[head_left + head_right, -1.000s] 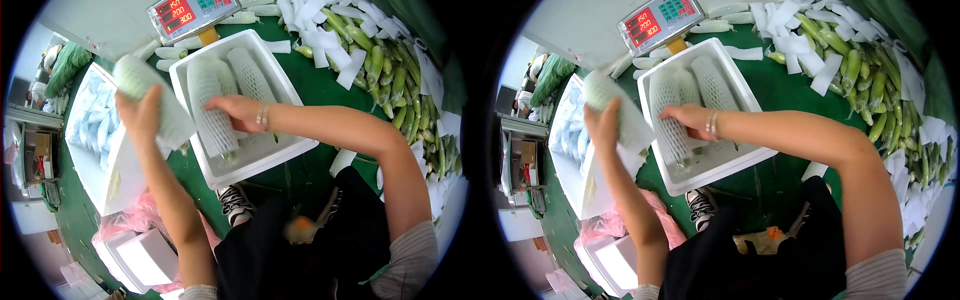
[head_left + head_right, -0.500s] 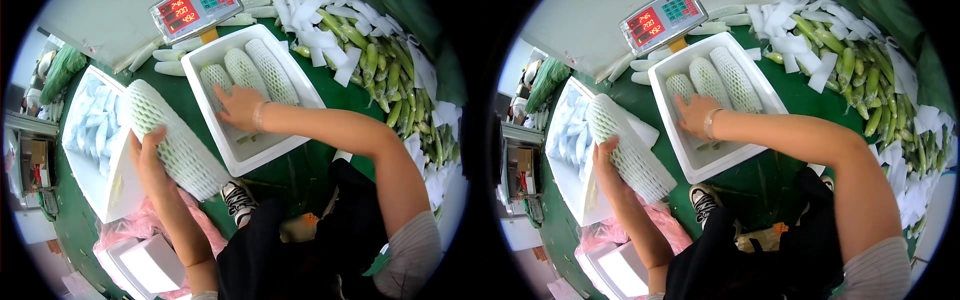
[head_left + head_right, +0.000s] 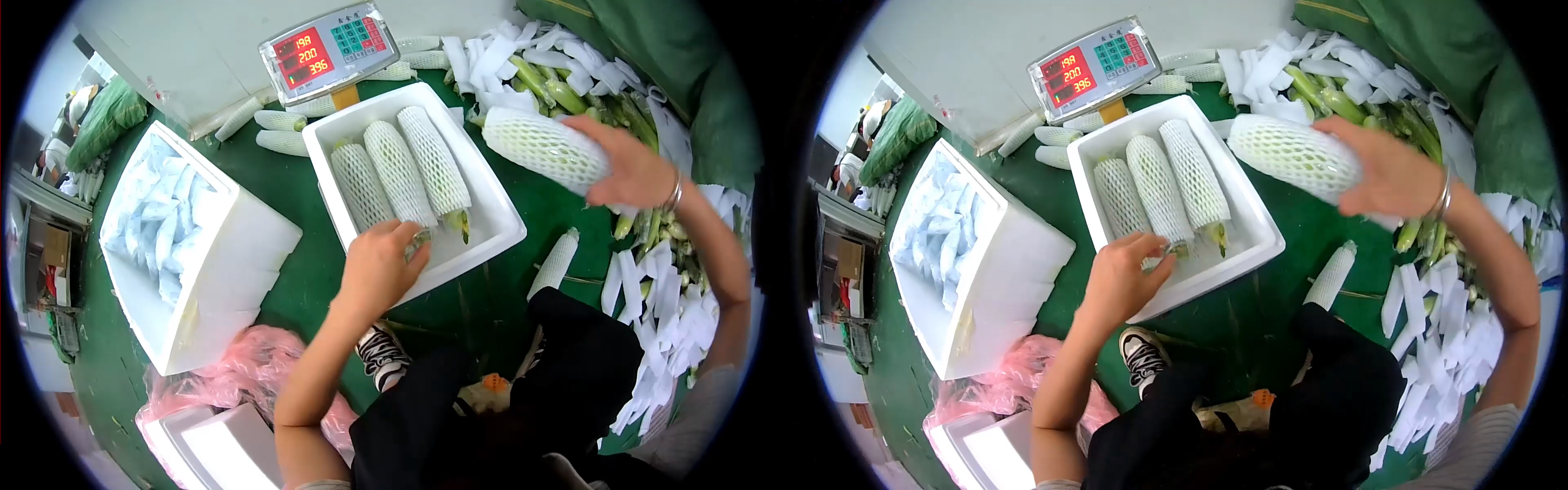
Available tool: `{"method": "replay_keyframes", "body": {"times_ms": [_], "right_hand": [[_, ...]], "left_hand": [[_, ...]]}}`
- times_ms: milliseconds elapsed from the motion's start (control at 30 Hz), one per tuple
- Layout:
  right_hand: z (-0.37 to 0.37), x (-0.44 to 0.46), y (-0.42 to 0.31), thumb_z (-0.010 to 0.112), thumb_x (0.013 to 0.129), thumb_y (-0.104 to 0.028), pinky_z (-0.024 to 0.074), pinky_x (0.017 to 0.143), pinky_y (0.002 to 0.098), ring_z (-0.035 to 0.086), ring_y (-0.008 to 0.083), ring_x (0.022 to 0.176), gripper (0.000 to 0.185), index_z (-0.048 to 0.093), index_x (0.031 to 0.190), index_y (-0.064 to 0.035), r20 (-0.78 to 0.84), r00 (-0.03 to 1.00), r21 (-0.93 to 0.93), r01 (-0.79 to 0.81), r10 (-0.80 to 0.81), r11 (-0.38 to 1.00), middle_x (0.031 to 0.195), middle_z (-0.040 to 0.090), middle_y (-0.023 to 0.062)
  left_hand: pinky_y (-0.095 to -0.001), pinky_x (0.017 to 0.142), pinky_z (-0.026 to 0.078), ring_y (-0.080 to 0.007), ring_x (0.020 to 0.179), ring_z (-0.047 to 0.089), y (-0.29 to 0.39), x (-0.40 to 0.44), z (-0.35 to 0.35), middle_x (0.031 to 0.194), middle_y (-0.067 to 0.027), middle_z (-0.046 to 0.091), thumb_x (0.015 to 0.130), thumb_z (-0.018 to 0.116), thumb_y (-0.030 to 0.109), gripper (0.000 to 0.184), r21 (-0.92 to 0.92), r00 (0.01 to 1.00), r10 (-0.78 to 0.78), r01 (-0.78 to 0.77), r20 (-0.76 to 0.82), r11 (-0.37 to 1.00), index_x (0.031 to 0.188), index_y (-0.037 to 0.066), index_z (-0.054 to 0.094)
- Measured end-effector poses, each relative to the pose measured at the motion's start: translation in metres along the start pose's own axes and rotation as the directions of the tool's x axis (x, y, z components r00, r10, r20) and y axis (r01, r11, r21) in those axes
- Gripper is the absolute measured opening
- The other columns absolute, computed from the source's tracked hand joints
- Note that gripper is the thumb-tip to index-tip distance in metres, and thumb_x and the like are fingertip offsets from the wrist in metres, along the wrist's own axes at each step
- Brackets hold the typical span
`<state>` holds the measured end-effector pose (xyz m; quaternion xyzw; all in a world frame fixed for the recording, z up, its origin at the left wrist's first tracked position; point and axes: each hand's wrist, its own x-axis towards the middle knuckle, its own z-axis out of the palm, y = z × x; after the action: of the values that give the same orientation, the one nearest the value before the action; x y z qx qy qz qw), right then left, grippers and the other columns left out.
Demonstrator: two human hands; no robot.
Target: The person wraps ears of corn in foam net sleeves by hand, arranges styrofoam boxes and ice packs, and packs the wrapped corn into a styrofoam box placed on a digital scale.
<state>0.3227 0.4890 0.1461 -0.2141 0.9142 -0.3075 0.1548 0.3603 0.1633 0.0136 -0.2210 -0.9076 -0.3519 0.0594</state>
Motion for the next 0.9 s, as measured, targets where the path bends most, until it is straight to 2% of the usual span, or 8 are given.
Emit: {"method": "replay_keyframes", "body": {"times_ms": [267,433,633,667,700,733,833,900], "right_hand": [[0.015,0.117,-0.034,0.075,0.059,-0.018,0.0454,0.084,0.0309,0.057,0.0236,0.097,0.071,0.048,0.123,-0.0017,0.709,0.68,-0.278,0.027,0.186,0.96,0.106,0.061,0.0132],[0.006,0.148,-0.052,0.071,0.069,-0.015,0.043,0.084,0.0291,0.053,0.0191,0.099,0.055,0.052,0.117,0.0069,0.867,0.439,-0.181,-0.165,0.236,0.97,0.108,0.059,0.0129],[0.097,0.156,-0.014,0.067,0.069,-0.009,0.0502,0.073,0.0337,0.065,0.0207,0.071,0.047,0.053,0.113,0.0007,0.88,0.423,0.035,-0.515,0.218,0.857,0.095,0.062,0.0135],[0.126,0.166,0.012,0.066,0.071,-0.015,0.0492,0.077,0.0353,0.064,0.0238,0.084,0.05,0.051,0.116,0.0011,0.928,0.333,0.013,-0.477,0.167,0.879,0.101,0.061,0.0154],[0.14,0.153,0.003,0.064,0.073,-0.02,0.0465,0.082,0.0345,0.058,0.0245,0.101,0.053,0.048,0.118,0.0022,0.827,0.518,-0.072,-0.29,0.22,0.954,0.11,0.058,0.0161],[0.167,0.158,0.026,0.063,0.076,-0.026,0.0438,0.087,0.0332,0.051,0.0255,0.112,0.055,0.047,0.12,0.003,0.88,0.475,0.001,-0.039,0.018,0.999,0.119,0.055,0.0169],[0.165,0.144,0.025,0.062,0.079,-0.03,0.0439,0.086,0.0343,0.054,0.0278,0.106,0.054,0.047,0.12,0.0021,0.839,0.543,-0.118,0.139,0.024,0.983,0.113,0.056,0.0173],[0.139,0.122,0.013,0.063,0.079,-0.032,0.0447,0.083,0.0379,0.056,0.0296,0.1,0.056,0.045,0.122,-0.0005,0.577,0.775,-0.432,0.556,-0.256,0.711,0.103,0.058,0.0183]], "left_hand": [[-0.037,0.077,0.043,-0.0287,0.094,0.05,-0.044,0.017,0.02,0.092,-0.0111,0.052,0.067,0.069,0.014,0.034,0.414,0.884,0.151,-0.351,0.443,0.84,0.101,0.013,0.062],[-0.0363,0.075,0.042,-0.0295,0.09,0.048,-0.041,0.018,0.03,0.091,-0.0137,0.049,0.065,0.062,0.007,0.03,0.463,0.894,0.236,-0.405,0.38,0.789,0.095,0.009,0.06],[-0.0377,0.072,0.044,-0.0299,0.082,0.047,-0.041,0.015,0.006,0.085,-0.0135,0.047,0.06,0.061,0.001,0.021,0.413,0.969,0.208,-0.244,0.131,0.877,0.081,0.003,0.058],[-0.0381,0.072,0.044,-0.0304,0.082,0.047,-0.039,0.014,0.004,0.085,-0.0136,0.046,0.059,0.06,-0.001,0.023,0.369,0.978,0.171,-0.202,0.116,0.907,0.081,0.003,0.057],[-0.0365,0.077,0.045,-0.0298,0.089,0.048,-0.038,0.013,0.003,0.092,-0.0123,0.047,0.055,0.067,0.001,0.035,0.365,0.981,0.11,-0.161,0.157,0.917,0.089,0.003,0.058],[-0.0365,0.077,0.045,-0.0298,0.089,0.048,-0.04,0.011,0.002,0.092,-0.0123,0.047,0.055,0.067,0.001,0.035,0.366,0.981,0.116,-0.166,0.154,0.916,0.089,0.003,0.058],[-0.0366,0.078,0.044,-0.0293,0.091,0.049,-0.043,0.003,0.0,0.093,-0.0113,0.048,0.059,0.07,0.002,0.034,0.284,0.989,0.076,-0.109,0.125,0.953,0.091,0.003,0.059],[-0.0372,0.076,0.045,-0.0291,0.089,0.052,-0.041,0.001,-0.003,0.094,-0.0108,0.051,0.065,0.07,0.004,0.03,0.248,0.988,0.089,-0.119,0.13,0.962,0.093,0.004,0.06]]}}
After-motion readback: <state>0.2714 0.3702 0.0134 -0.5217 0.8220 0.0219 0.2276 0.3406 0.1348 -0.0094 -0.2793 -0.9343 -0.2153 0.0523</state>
